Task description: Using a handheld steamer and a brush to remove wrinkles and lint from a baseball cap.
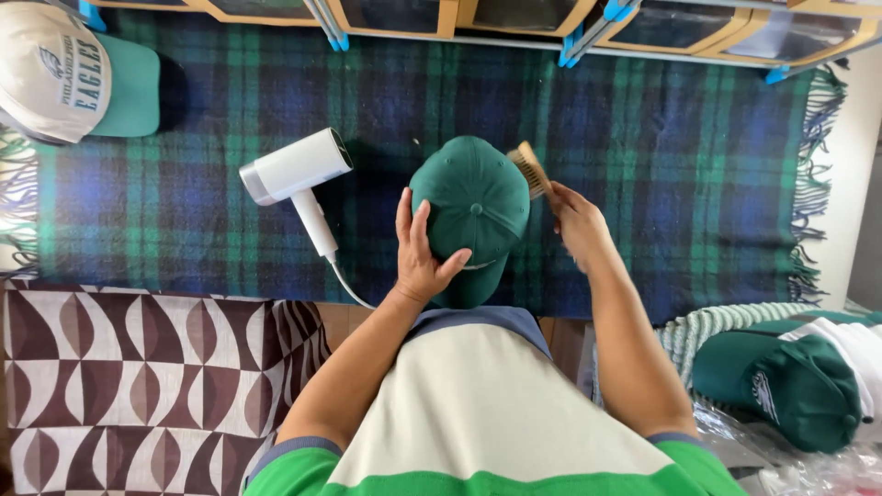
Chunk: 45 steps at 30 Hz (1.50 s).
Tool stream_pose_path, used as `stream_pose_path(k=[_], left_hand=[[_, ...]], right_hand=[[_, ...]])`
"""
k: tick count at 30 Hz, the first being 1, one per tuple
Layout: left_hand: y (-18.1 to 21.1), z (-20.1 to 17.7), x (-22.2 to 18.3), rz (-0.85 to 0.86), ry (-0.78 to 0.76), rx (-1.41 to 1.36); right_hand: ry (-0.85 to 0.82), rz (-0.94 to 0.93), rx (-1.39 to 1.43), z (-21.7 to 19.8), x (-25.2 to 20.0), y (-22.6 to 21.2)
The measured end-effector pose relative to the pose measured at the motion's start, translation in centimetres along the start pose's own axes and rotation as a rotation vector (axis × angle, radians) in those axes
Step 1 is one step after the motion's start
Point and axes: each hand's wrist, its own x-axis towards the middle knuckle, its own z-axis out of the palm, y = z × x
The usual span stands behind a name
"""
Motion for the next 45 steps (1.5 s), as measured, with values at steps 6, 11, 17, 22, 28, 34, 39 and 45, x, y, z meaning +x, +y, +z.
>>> stream_pose_path(k=[6,11,17,22,28,34,39,45], left_hand=[[-0.6,-0.1,0.3,0.019,-0.014,0.043],[-0.4,-0.1,0.2,0.013,0.011,0.032],[-0.3,0.5,0.4,0.015,0.005,0.001],[-0.5,-0.1,0.6,0.001,0.018,-0.011],[-0.5,0.2,0.7,0.031,0.028,-0.014],[-1.0,0.4,0.6,0.043,0.031,-0.009],[-0.5,0.4,0.3,0.024,0.033,-0.015],[-0.5,0.6,0.2,0.013,0.035,-0.018]], right_hand=[[-0.088,0.086,0.374,1.0,-2.3,0.2],[0.002,-0.002,0.119,-0.7,-3.0,1.8],[0.259,-1.151,-0.549,1.3,-8.9,-5.7],[0.295,-0.992,-0.442,0.3,-1.8,-4.3],[0.348,-1.174,-0.61,-0.4,-7.3,-6.8],[0.529,-1.147,-0.785,-1.1,-7.1,-6.2],[0.476,-1.19,-0.795,-1.1,-6.8,-6.1],[0.199,-1.207,-0.678,0.5,-10.9,-8.4]])
